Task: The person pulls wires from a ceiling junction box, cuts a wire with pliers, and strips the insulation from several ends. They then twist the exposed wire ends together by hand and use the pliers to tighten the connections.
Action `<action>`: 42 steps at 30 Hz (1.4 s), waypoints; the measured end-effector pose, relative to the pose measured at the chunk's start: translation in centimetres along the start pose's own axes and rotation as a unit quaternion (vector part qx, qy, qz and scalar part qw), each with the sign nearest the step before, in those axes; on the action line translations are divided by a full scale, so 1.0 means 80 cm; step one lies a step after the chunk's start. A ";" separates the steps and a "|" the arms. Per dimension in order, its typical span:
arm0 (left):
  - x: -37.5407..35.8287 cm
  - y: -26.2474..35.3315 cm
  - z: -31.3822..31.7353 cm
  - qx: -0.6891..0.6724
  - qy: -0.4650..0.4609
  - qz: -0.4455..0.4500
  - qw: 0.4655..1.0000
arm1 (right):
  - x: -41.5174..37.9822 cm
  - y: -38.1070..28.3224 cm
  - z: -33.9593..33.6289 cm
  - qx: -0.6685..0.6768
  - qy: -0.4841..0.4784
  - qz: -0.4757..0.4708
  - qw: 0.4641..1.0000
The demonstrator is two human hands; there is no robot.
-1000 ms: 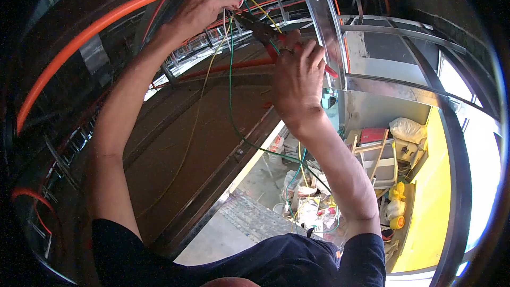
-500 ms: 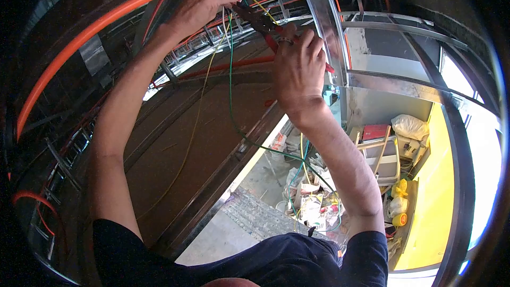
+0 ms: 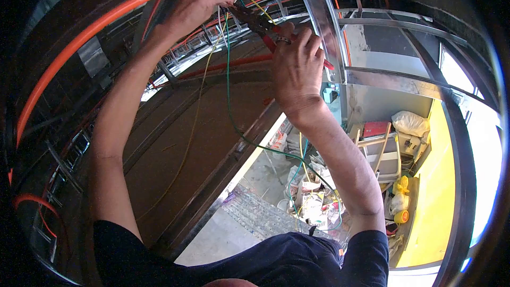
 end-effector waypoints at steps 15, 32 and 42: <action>-0.001 0.008 -0.008 0.002 0.001 -0.003 1.000 | 0.005 0.009 -0.006 0.047 -0.038 0.021 0.998; -0.002 0.000 -0.016 -0.072 0.006 -0.001 0.997 | -0.007 -0.001 0.059 0.847 -0.501 0.164 0.075; -0.006 0.001 -0.003 -0.050 0.004 -0.015 0.999 | 0.005 0.019 0.034 0.733 -0.450 0.196 0.471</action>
Point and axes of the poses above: each hand's wrist, its own x-axis towards the middle knuckle, its own z-axis out of the palm, y = z × x, the point moved 4 cm from there along x, towards the middle knuckle, and after that the axes turned 3 degrees about y, right-handed, at the moved point
